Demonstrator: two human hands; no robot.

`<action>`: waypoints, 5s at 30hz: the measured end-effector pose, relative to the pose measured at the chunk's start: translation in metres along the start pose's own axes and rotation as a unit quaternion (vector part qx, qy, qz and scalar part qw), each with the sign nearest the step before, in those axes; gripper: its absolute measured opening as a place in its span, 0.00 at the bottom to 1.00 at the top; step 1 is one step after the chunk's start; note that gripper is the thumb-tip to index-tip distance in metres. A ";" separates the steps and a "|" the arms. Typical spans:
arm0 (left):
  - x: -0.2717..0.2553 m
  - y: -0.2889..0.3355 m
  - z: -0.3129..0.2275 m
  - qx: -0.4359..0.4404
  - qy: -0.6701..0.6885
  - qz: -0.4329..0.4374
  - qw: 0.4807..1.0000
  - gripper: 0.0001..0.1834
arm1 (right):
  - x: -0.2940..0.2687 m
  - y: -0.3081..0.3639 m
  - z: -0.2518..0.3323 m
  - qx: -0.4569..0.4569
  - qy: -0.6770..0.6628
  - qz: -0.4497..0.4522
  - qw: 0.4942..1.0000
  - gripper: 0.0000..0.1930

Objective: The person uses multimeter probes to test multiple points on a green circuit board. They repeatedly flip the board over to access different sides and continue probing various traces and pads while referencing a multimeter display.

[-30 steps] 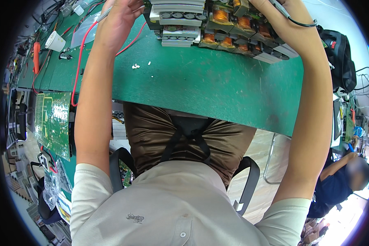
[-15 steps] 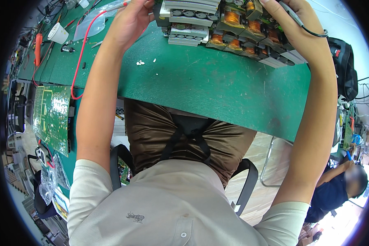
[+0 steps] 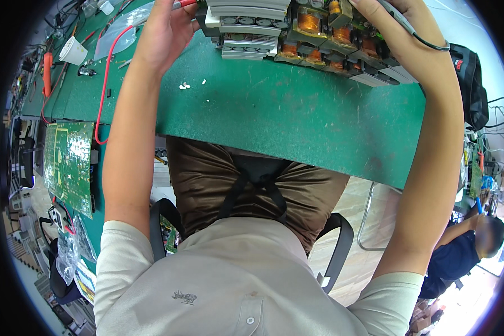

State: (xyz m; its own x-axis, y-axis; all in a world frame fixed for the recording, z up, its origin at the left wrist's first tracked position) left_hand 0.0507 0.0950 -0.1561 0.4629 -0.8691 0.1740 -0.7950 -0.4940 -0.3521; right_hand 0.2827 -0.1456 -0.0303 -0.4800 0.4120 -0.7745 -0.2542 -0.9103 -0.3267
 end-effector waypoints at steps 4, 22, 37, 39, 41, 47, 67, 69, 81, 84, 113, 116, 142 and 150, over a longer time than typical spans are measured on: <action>0.011 0.005 -0.007 0.024 -0.079 -0.006 0.997 0.36 | 0.001 -0.007 -0.005 0.013 -0.003 -0.010 1.000 0.18; 0.007 -0.006 -0.005 -0.004 -0.157 0.007 0.988 0.38 | -0.004 -0.035 -0.026 0.036 -0.017 0.003 0.999 0.20; 0.023 0.068 -0.020 0.074 -0.153 0.073 0.983 0.48 | 0.034 0.096 0.070 -0.127 0.067 -0.020 0.989 0.10; 0.027 0.084 -0.021 0.049 -0.186 0.074 0.979 0.50 | 0.044 0.117 0.073 -0.125 0.108 0.002 0.986 0.13; 0.030 0.095 -0.018 0.073 -0.246 0.069 0.964 0.54 | 0.055 0.135 0.070 -0.136 0.135 0.016 0.981 0.18; 0.035 0.119 -0.010 0.066 -0.282 0.061 0.955 0.52 | 0.084 0.167 0.050 -0.190 0.127 0.006 0.974 0.19; 0.037 0.129 -0.005 0.104 -0.351 0.054 0.929 0.15 | 0.108 0.184 0.042 -0.241 0.134 -0.010 0.961 0.10; 0.035 0.127 -0.006 0.119 -0.374 0.065 0.917 0.17 | 0.109 0.184 0.048 -0.241 0.136 -0.004 0.961 0.15; 0.032 0.141 -0.011 0.115 -0.351 0.050 0.928 0.18 | 0.128 0.205 0.073 -0.235 0.104 -0.016 0.966 0.11; 0.037 0.148 -0.010 0.129 -0.358 0.045 0.924 0.19 | 0.131 0.213 0.064 -0.234 0.108 -0.032 0.966 0.11; 0.034 0.155 -0.002 0.081 -0.284 0.056 0.954 0.12 | 0.134 0.167 0.085 0.149 -0.508 -0.165 0.832 0.14; 0.034 0.154 -0.004 0.080 -0.294 0.063 0.950 0.12 | 0.142 0.166 0.081 0.139 -0.500 -0.151 0.841 0.13; 0.039 0.155 -0.003 0.055 -0.309 0.040 0.949 0.17 | 0.148 0.148 0.074 0.040 -0.357 -0.064 0.931 0.17; 0.040 0.155 -0.002 0.061 -0.307 0.035 0.949 0.16 | 0.148 0.147 0.075 0.038 -0.344 -0.061 0.936 0.17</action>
State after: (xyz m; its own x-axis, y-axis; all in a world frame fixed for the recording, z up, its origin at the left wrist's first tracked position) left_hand -0.0548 -0.0159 -0.2021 0.5816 -0.7029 -0.4093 -0.7982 -0.3963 -0.4537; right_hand 0.1116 -0.2154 -0.1527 -0.8642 0.4650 -0.1921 -0.3892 -0.8598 -0.3304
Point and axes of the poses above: each hand's wrist, its own y-axis away from the middle knuckle, its own x-axis out of the palm, z = x × y, the point moved 2 cm from there along -y, towards the middle knuckle, and after that the axes turned 9 degrees about -y, right-handed, at the moved point
